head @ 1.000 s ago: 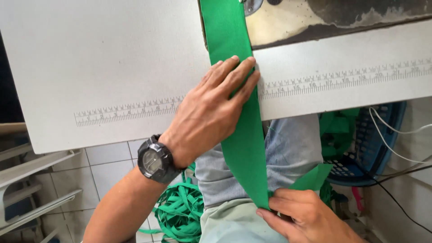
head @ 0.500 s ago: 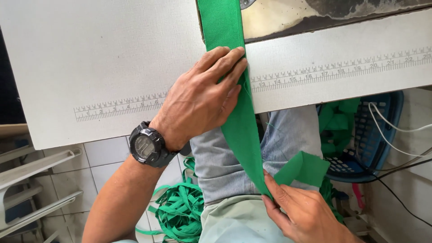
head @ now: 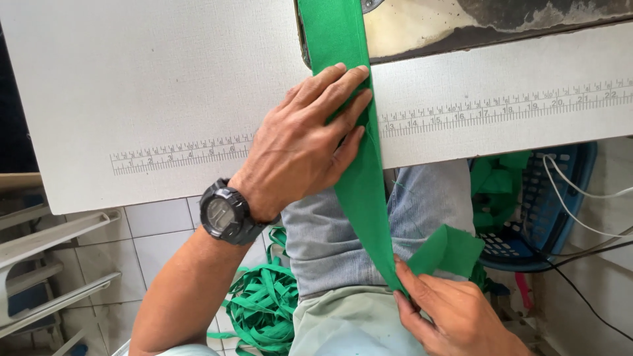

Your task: The person is feeding green fabric strips into a sewing machine to join or hem them.

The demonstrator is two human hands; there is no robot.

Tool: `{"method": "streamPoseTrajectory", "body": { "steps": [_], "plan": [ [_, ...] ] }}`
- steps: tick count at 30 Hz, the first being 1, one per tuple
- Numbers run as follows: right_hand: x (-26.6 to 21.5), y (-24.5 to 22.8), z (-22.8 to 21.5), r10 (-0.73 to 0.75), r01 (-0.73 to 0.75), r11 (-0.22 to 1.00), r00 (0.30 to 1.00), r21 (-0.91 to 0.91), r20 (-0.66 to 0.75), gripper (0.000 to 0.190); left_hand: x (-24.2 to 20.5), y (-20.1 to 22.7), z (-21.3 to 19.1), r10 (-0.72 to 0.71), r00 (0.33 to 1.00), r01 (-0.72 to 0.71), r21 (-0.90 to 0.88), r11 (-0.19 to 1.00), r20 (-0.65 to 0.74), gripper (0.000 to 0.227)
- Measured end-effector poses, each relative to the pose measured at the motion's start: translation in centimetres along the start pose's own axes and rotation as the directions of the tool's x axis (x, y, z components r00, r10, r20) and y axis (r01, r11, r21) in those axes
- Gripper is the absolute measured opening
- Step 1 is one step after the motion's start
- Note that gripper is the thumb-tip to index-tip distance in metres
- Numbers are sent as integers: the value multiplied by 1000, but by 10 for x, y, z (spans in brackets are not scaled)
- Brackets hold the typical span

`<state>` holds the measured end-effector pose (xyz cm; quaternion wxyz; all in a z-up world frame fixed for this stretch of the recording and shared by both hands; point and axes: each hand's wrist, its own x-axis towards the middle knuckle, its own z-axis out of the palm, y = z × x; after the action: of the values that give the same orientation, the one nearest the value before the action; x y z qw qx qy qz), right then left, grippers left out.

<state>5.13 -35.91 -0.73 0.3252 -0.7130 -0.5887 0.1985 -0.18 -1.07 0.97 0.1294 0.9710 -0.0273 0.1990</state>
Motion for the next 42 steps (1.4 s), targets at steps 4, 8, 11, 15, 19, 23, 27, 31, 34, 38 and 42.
{"method": "streamPoseTrajectory", "body": {
  "steps": [4,8,11,15,19,23,27,31,34,38,42],
  "plan": [
    [-17,7,6,36,-34,998,999,-49,38,70,-1,-2,-3,-14,1000,13,50,999,27,40],
    [-14,7,6,52,-51,999,997,-10,65,67,2,-4,-4,17,1000,-18,53,998,19,40],
    [-30,14,13,117,-105,990,984,-92,134,72,2,1,-3,5,999,-8,62,998,49,41],
    [-30,21,16,146,-131,983,983,-130,114,69,5,0,-3,-39,999,37,44,998,25,38],
    [4,19,6,128,-129,992,988,11,88,56,13,-20,-1,-6,997,2,50,999,82,45],
    [38,16,-1,107,-108,990,994,95,12,51,22,-40,-1,3,998,-6,56,998,58,44],
    [69,16,-11,21,-15,990,999,138,-44,54,32,-58,1,15,993,-16,12,1000,119,49],
    [83,11,-10,85,-71,983,993,169,-77,55,35,-69,3,50,997,-51,3,999,50,44],
    [81,10,-9,253,-248,945,967,213,3,17,35,-57,11,30,999,-30,24,999,25,42],
    [67,-12,-16,42,-36,983,999,181,-28,10,17,-15,8,-33,997,30,46,998,71,50],
    [43,-30,-24,112,-123,930,992,345,51,7,3,4,4,-23,996,19,37,999,92,50]
  ]
}}
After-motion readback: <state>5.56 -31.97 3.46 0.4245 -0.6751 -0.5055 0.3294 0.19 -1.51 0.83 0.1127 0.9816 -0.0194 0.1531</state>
